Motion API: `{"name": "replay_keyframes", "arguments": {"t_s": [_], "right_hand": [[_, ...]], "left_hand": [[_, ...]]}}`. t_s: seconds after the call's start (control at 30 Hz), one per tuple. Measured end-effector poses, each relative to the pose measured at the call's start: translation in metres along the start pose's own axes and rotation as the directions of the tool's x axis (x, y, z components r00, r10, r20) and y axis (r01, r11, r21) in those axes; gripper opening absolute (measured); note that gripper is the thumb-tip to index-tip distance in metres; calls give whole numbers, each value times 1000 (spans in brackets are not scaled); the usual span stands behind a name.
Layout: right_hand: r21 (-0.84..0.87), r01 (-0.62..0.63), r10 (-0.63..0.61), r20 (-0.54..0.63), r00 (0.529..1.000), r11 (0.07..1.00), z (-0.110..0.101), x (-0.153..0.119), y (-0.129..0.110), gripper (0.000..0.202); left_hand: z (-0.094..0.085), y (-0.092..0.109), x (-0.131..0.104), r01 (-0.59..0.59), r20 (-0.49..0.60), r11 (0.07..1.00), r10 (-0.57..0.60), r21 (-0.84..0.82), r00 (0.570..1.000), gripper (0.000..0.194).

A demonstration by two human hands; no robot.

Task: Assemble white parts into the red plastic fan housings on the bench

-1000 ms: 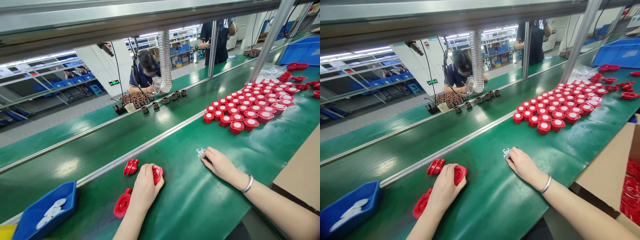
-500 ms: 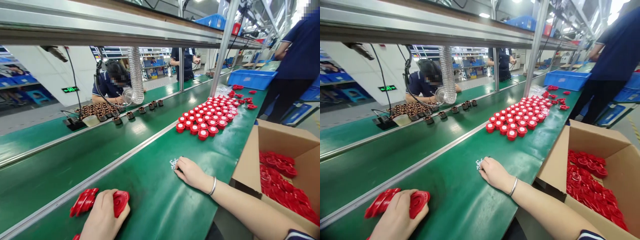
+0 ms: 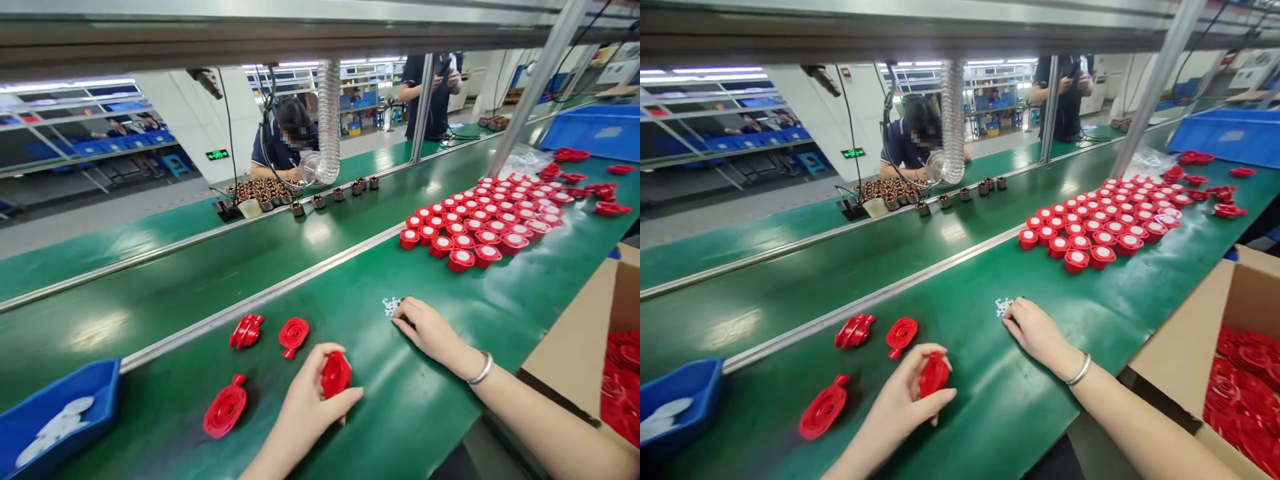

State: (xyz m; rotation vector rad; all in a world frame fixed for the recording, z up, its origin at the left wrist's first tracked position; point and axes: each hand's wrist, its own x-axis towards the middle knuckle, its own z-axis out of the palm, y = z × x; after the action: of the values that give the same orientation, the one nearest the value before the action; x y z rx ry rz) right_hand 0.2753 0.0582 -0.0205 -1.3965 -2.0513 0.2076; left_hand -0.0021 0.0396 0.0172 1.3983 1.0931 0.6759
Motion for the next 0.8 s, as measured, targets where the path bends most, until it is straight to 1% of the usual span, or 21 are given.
{"name": "replay_keyframes", "arguments": {"t_s": [0.03,0.07,0.1,0.2,0.23,0.3,0.4,0.5,0.57,0.67,0.73,0.8], "right_hand": [[12,-2,2,8,1000,1000,-1,0,1,9],[21,-5,5,16,1000,1000,-2,0,1,10],[27,-8,7,23,1000,1000,-3,0,1,11],[31,-6,5,33,999,1000,-6,1,-1,12],[31,0,-1,35,999,1000,-6,1,-1,13],[29,14,-15,40,999,999,-6,2,0,13],[21,39,-40,41,998,999,-6,3,3,13],[32,69,-70,19,997,997,-9,4,-1,12],[64,91,-90,-9,996,994,-12,3,-15,10],[130,136,-134,-23,991,982,-11,0,-50,7],[164,185,-187,-7,982,969,-4,-3,-74,9],[176,237,-241,-1,971,955,6,-4,-92,13]], "left_hand": [[7,-2,-1,56,48,996,-53,-70,997,49],[11,-4,-1,91,76,991,-84,-100,994,49],[13,-6,0,102,87,989,-93,-104,992,48],[9,-9,4,54,53,993,-49,-105,997,43],[6,-9,5,38,45,992,-33,-121,998,43],[4,-10,7,43,50,987,-36,-152,998,46],[7,-12,6,71,43,985,-65,-158,997,54],[13,-15,4,46,1,992,-47,-116,999,54],[14,-18,3,26,-7,997,-27,-74,1000,53],[14,-21,3,5,-15,1000,-6,-27,1000,55],[13,-21,3,-7,-25,1000,6,-3,1000,56],[13,-20,3,-15,-35,1000,16,18,999,57]]}}
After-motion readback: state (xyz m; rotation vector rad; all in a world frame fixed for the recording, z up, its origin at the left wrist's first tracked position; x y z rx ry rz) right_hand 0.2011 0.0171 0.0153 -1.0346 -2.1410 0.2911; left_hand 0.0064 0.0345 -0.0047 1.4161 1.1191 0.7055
